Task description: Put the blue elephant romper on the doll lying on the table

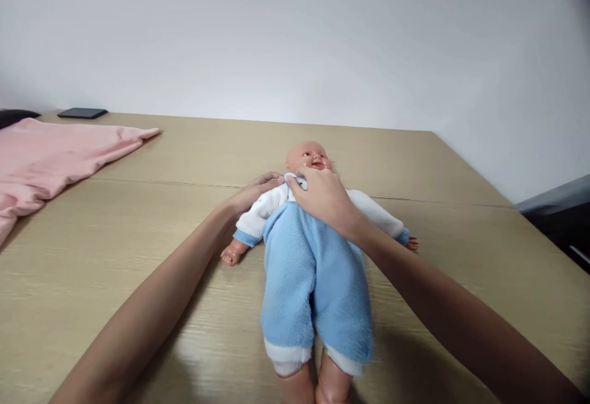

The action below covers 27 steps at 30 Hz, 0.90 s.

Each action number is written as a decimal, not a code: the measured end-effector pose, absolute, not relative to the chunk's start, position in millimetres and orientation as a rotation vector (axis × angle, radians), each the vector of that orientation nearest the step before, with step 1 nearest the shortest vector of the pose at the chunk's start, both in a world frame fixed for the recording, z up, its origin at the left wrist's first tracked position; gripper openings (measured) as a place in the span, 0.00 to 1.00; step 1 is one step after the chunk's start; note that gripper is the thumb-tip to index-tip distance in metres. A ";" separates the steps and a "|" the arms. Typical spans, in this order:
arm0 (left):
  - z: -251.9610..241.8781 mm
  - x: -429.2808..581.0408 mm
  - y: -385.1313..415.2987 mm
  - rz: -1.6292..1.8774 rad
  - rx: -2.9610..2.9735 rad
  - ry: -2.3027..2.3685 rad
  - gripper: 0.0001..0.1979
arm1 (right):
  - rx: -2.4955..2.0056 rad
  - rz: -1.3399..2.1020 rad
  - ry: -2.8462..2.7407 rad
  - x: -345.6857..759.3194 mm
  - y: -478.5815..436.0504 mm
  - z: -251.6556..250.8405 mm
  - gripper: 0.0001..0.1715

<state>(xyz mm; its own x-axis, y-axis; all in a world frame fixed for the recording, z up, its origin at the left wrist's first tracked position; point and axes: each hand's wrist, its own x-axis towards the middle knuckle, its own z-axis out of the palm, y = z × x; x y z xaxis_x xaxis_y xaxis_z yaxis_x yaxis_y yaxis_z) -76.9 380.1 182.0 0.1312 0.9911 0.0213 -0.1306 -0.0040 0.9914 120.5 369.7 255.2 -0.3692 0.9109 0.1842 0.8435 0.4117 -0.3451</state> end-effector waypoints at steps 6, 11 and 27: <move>211.9 -112.8 352.6 0.850 1.414 1.194 0.27 | -1.545 0.228 -2.352 134.0 369.4 259.4 0.25; 227.1 -129.1 336.0 0.713 1.582 1.304 0.26 | -1.610 0.141 -2.402 150.2 370.2 265.7 0.22; 212.9 -121.0 323.3 0.504 1.874 1.537 0.31 | -1.466 0.914 -2.288 214.2 372.7 264.3 0.29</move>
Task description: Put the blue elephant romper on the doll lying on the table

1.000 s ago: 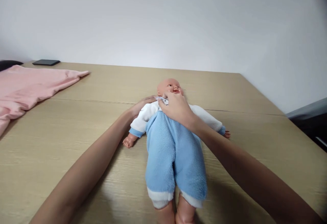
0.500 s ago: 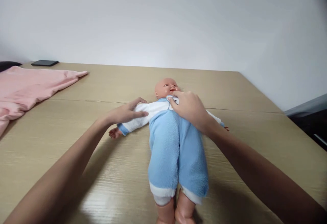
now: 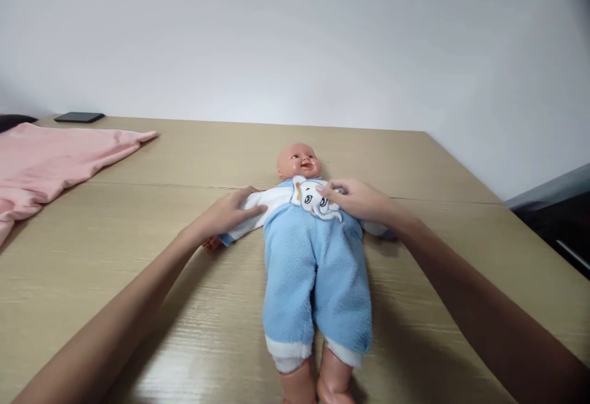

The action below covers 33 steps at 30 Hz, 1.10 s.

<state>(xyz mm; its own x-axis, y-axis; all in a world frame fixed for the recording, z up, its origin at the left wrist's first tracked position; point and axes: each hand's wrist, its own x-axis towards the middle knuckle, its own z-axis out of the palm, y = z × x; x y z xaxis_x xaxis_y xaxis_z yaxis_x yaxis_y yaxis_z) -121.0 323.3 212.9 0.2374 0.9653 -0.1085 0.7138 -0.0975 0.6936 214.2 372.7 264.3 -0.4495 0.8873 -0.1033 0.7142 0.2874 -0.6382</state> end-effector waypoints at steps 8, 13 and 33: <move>234.2 -58.1 307.2 1.052 2.244 1.564 0.19 | -1.185 1.091 -2.111 277.1 343.7 228.9 0.24; 252.9 18.9 326.6 0.813 2.543 1.203 0.14 | -1.120 0.489 -1.940 281.3 334.4 200.7 0.14; 238.8 50.6 356.2 0.793 2.608 0.871 0.07 | -1.307 0.594 -1.621 349.2 336.0 202.6 0.35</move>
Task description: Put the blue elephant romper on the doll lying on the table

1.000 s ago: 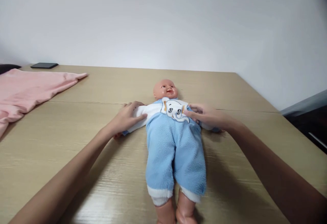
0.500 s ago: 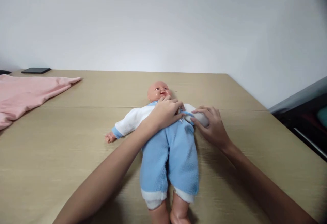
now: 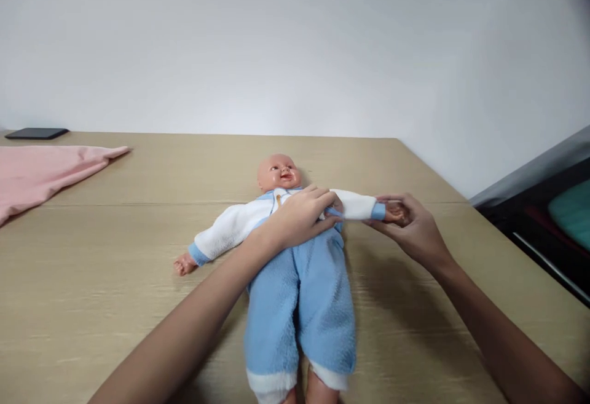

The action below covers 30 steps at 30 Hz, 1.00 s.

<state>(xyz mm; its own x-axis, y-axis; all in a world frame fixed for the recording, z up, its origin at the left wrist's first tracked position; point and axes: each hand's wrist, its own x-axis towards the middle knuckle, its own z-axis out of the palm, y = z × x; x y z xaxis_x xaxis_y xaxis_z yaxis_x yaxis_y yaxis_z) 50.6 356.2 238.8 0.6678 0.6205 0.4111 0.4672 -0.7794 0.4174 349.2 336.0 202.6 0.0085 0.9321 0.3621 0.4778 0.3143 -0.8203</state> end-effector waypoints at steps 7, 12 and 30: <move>242.5 43.8 353.5 0.909 2.717 0.678 0.16 | -1.100 0.706 -1.774 296.1 344.9 240.4 0.29; 243.9 39.3 348.7 1.083 2.337 0.525 0.06 | -0.938 0.966 -1.856 279.2 339.0 233.5 0.26; 242.7 45.8 354.4 1.084 2.164 0.943 0.10 | -0.962 1.302 -1.269 254.8 307.3 189.3 0.18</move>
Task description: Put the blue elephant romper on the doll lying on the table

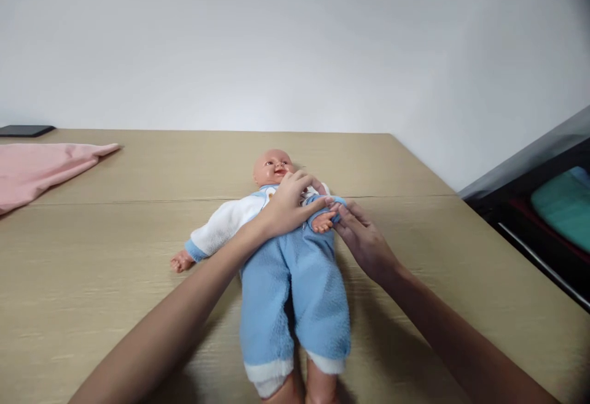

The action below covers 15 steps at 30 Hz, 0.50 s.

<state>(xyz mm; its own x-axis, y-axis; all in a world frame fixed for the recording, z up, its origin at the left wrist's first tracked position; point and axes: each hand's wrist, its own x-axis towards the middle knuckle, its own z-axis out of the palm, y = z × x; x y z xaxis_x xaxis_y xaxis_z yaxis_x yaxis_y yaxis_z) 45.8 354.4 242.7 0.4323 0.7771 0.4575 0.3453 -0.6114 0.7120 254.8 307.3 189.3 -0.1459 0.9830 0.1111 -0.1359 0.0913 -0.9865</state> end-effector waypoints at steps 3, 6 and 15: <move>239.8 45.2 354.1 0.970 2.280 1.005 0.10 | -1.049 1.277 -1.141 252.3 308.8 176.4 0.21; 239.1 46.5 354.4 0.903 2.272 1.011 0.07 | -1.118 1.166 -1.175 249.3 313.4 170.9 0.24; 245.3 48.0 357.0 0.783 1.952 1.180 0.09 | -1.202 1.132 -1.159 243.8 346.4 161.9 0.28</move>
